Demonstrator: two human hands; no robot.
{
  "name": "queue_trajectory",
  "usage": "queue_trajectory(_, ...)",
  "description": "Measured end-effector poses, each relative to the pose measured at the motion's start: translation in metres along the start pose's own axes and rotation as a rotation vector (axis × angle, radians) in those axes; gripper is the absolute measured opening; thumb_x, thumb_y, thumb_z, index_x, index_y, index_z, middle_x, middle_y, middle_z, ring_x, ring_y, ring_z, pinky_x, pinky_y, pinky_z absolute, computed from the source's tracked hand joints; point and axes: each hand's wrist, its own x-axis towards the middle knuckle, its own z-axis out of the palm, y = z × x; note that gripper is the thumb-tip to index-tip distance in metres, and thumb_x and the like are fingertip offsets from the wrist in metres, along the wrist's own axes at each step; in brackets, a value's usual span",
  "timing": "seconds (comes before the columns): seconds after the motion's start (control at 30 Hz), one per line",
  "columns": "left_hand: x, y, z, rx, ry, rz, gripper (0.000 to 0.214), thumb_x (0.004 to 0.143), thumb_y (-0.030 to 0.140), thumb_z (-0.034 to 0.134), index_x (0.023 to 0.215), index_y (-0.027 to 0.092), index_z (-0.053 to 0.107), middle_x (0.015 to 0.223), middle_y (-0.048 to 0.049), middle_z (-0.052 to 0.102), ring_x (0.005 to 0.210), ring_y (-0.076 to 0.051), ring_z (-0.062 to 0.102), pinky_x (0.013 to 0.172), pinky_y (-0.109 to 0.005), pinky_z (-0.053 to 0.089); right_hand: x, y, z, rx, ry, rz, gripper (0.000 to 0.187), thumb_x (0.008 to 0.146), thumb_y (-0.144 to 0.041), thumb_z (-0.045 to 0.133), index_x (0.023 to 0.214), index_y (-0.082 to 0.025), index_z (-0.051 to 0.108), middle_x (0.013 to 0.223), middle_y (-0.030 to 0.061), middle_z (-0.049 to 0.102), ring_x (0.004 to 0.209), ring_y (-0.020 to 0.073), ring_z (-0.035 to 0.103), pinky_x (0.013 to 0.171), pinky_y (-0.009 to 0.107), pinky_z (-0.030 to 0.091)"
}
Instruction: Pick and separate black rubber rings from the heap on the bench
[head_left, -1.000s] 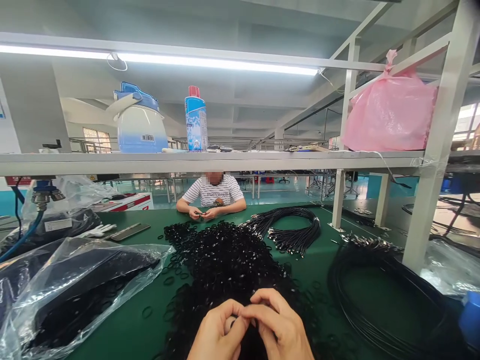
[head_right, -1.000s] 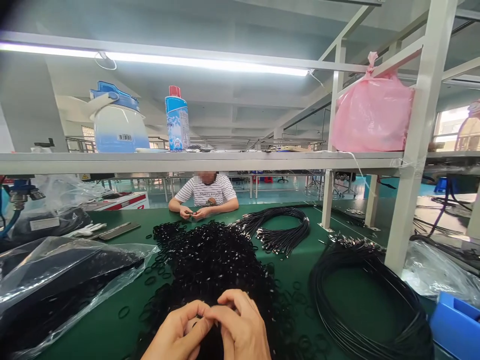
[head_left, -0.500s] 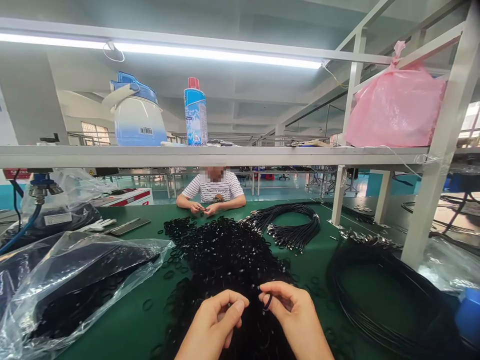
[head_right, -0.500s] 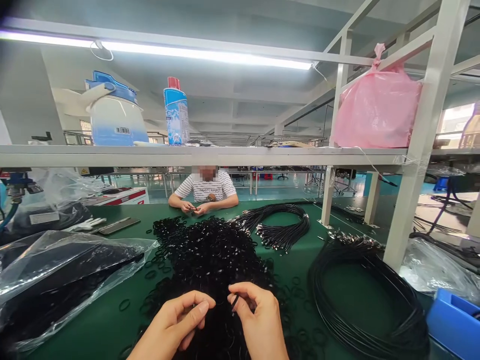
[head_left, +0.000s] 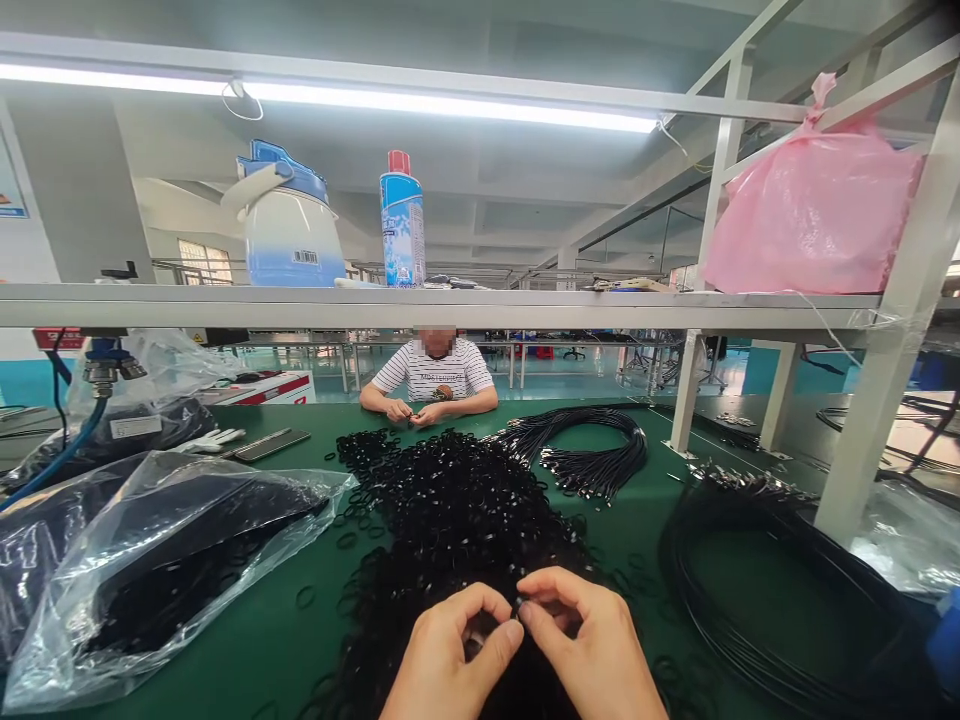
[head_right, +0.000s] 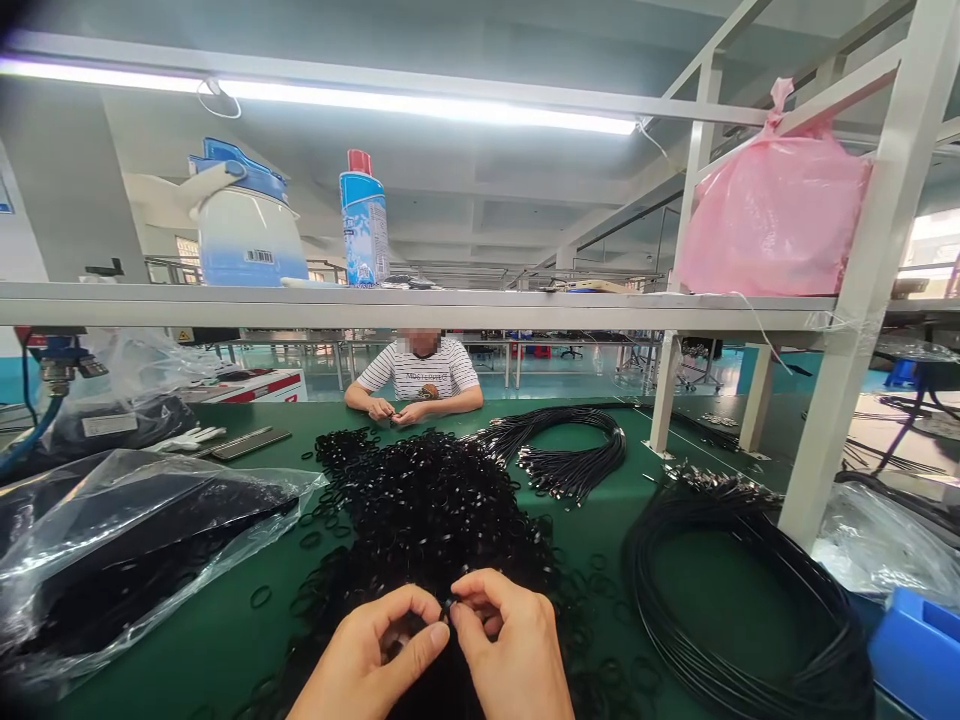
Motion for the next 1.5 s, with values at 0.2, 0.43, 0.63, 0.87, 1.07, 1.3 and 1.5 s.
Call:
queue_trajectory(0.2,0.001,0.002,-0.001,-0.239,-0.090,-0.110,0.035,0.078,0.048,0.055,0.076,0.014,0.060,0.056,0.0050,0.044,0.045,-0.008,0.034,0.043,-0.020,0.024,0.002,-0.002,-0.001,0.152,0.000,0.033,0.010,0.077,-0.026,0.058,0.085,-0.020,0.058,0.071,-0.0006,0.064,0.066,0.0156,0.058,0.063,0.026,0.046)
queue_trajectory(0.43,0.002,0.001,-0.002,-0.331,-0.105,-0.127,0.038,0.074,0.051,0.059,0.070,0.013,0.058,0.058,0.0030,0.050,0.043,-0.006,0.038,0.043,-0.019,0.024,0.003,-0.004,-0.005,0.362,-0.082,0.044,0.015,0.077,-0.029,0.061,0.078,-0.018,0.051,0.068,-0.0017,0.056,0.066,0.0148,0.053,0.063,0.026,0.042)
queue_trajectory(0.63,0.003,0.002,-0.006,-0.368,-0.113,-0.120,0.034,0.075,0.047,0.059,0.078,0.013,0.063,0.061,0.0021,0.053,0.044,-0.007,0.041,0.044,-0.019,0.027,0.003,-0.003,-0.006,0.343,-0.094,0.043,0.014,0.075,-0.029,0.062,0.076,-0.018,0.054,0.070,-0.0008,0.057,0.067,0.0154,0.053,0.063,0.027,0.042)
queue_trajectory(0.87,0.002,0.002,-0.006,-0.327,-0.113,-0.124,0.033,0.077,0.043,0.056,0.073,0.012,0.065,0.058,0.0009,0.055,0.042,-0.007,0.042,0.043,-0.019,0.026,0.002,-0.005,-0.008,0.280,-0.122,0.037,0.010,0.073,-0.026,0.063,0.076,-0.017,0.059,0.072,0.0009,0.060,0.070,0.0162,0.054,0.066,0.027,0.043)
queue_trajectory(1.07,0.001,0.006,-0.005,-0.298,-0.132,-0.130,0.036,0.074,0.046,0.058,0.071,0.011,0.065,0.057,0.0008,0.056,0.041,-0.006,0.040,0.042,-0.018,0.026,0.001,-0.011,-0.008,0.138,-0.117,0.022,0.006,0.073,-0.023,0.060,0.071,-0.017,0.061,0.065,-0.0016,0.057,0.063,0.0137,0.050,0.060,0.024,0.040)
queue_trajectory(1.3,-0.003,0.009,-0.006,-0.222,-0.129,-0.148,0.031,0.075,0.041,0.056,0.073,0.011,0.065,0.057,0.0008,0.055,0.041,-0.006,0.039,0.042,-0.019,0.026,-0.001,-0.013,-0.007,0.063,-0.118,0.022,0.007,0.072,-0.020,0.057,0.070,-0.018,0.063,0.063,-0.0019,0.058,0.061,0.0136,0.051,0.059,0.024,0.041)
queue_trajectory(1.5,-0.002,0.008,-0.004,-0.001,-0.118,-0.115,0.027,0.079,0.035,0.047,0.073,0.014,0.064,0.055,0.0027,0.050,0.045,-0.009,0.042,0.044,-0.020,0.030,-0.001,-0.014,-0.006,-0.014,-0.118,0.001,0.010,0.072,-0.018,0.055,0.070,-0.019,0.064,0.063,-0.0021,0.060,0.060,0.0134,0.054,0.058,0.023,0.042)
